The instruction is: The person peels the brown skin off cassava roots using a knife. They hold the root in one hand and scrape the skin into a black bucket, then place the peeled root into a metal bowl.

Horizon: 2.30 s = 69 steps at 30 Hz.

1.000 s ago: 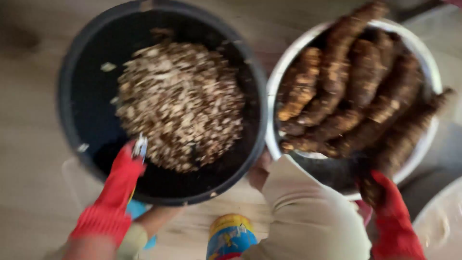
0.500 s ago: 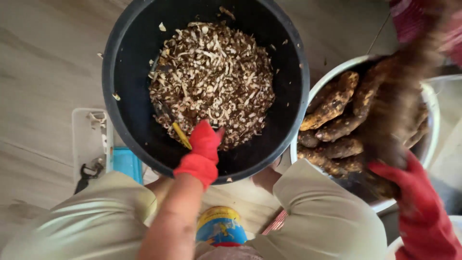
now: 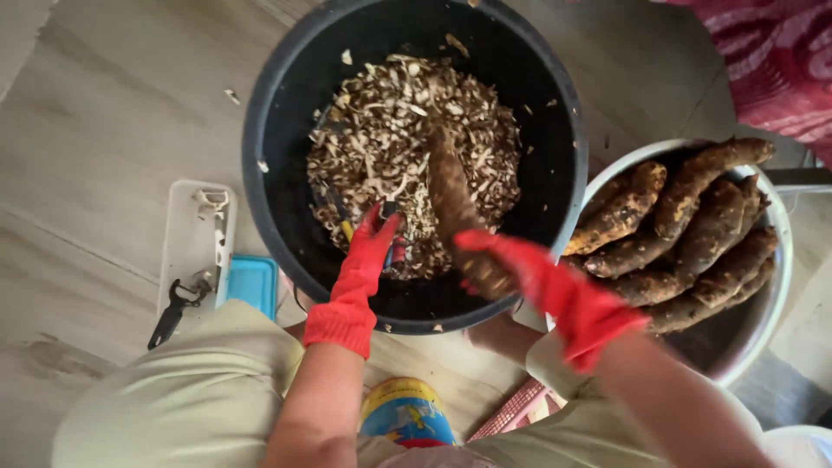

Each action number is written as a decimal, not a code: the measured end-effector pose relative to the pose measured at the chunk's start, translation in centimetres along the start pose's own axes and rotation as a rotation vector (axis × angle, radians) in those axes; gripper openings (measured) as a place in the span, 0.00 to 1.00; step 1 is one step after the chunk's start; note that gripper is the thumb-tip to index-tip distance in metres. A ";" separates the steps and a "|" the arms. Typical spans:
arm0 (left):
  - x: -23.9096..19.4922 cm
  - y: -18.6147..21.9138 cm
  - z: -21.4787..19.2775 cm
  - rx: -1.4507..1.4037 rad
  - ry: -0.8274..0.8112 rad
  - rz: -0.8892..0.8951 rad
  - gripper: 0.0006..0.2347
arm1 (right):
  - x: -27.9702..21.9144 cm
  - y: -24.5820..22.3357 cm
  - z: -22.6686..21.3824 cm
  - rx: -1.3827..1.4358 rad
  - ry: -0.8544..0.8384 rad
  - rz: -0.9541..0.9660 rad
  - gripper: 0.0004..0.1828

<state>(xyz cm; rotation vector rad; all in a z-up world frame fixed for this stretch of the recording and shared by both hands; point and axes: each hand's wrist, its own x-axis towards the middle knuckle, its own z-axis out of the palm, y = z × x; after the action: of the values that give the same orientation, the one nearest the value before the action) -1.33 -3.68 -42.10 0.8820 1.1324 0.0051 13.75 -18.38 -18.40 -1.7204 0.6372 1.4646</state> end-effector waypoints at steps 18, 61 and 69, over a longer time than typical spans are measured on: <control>-11.0 6.1 3.9 1.284 0.077 0.253 0.21 | 9.2 11.0 5.7 0.974 -0.047 0.163 0.39; -13.7 13.5 4.9 1.397 0.042 0.349 0.12 | 15.8 13.6 5.4 1.156 -0.407 0.333 0.31; -9.1 11.3 4.5 1.417 0.078 0.211 0.14 | 18.1 15.4 5.0 1.152 -0.585 0.357 0.34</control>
<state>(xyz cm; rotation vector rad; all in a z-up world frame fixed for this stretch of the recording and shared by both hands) 2.69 -2.66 -27.44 2.2546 1.0170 -0.6620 2.63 -21.24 -39.78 -0.2875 1.1654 1.2898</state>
